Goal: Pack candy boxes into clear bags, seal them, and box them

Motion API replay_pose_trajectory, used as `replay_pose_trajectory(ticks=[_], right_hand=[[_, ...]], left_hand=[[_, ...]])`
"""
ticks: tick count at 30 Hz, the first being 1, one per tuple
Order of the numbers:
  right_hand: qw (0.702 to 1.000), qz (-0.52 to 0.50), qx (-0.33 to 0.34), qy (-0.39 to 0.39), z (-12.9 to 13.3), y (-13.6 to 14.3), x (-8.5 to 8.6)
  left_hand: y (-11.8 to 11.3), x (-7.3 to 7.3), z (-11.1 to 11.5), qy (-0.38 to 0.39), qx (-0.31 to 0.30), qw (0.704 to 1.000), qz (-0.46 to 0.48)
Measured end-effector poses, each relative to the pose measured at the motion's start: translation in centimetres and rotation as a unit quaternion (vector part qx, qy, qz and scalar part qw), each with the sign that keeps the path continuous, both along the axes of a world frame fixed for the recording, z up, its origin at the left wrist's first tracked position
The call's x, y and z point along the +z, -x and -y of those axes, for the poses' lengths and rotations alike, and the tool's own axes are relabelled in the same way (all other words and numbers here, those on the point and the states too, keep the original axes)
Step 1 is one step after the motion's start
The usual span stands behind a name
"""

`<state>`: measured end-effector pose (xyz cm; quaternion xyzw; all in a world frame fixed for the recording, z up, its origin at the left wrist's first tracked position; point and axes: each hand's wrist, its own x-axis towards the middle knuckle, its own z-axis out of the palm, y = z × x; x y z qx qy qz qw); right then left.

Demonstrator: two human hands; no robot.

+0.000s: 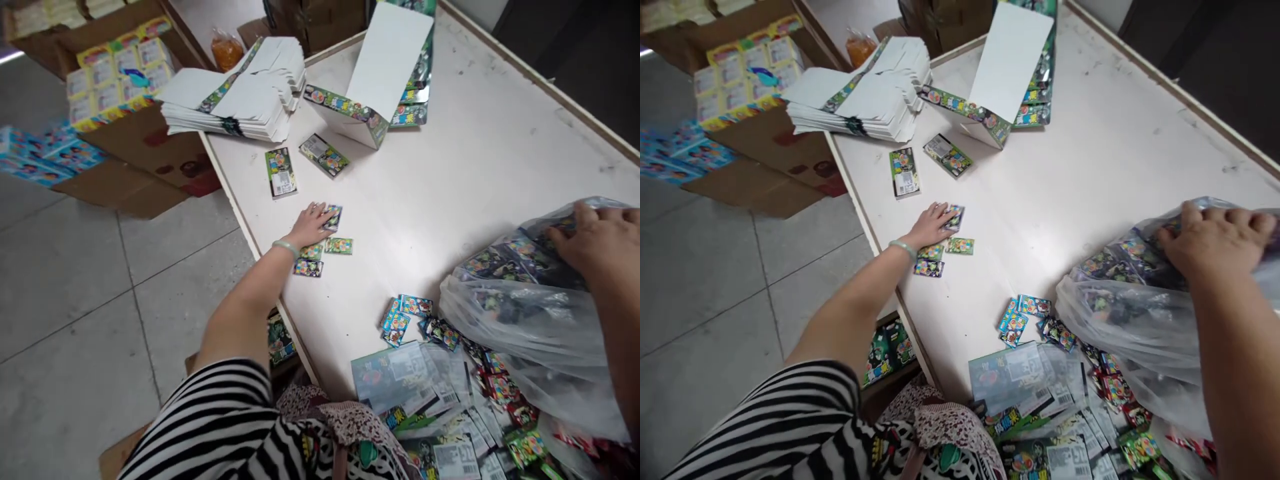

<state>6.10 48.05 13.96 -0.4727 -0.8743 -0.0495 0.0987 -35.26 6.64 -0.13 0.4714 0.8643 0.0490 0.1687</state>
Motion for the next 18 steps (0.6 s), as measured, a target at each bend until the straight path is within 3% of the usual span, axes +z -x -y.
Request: replay_pose_trajectory(ticks=[3, 6, 8, 12, 15, 18], right_hand=[[0.993, 0.099, 0.018, -0.068, 1.2, 1.3, 0.4], [0.982, 0.159, 0.023, -0.094, 1.8, 1.7, 0.6], [0.973, 0.202, 0.034, -0.104, 2.1, 1.7, 0.7], [0.961, 0.244, 0.051, -0.120, 2.6, 1.4, 1.1], [0.960, 0.246, 0.048, -0.128, 3.0, 1.3, 1.2], [0.960, 0.244, 0.050, -0.125, 3.3, 1.2, 1.2]], left_hand=[[0.1, 0.1, 4.0, 0.012, -0.035, 0.999, 0.010], [-0.1, 1.4, 3.2, -0.030, 0.002, 0.999, -0.029], [0.2, 3.7, -0.4, -0.096, 0.011, 0.993, -0.069], [2.8, 10.1, -11.4, -0.227, -0.016, 0.961, -0.160], [5.5, 13.4, -18.4, -0.195, -0.023, 0.964, -0.180], [7.0, 14.1, -21.3, -0.106, -0.025, 0.975, -0.192]])
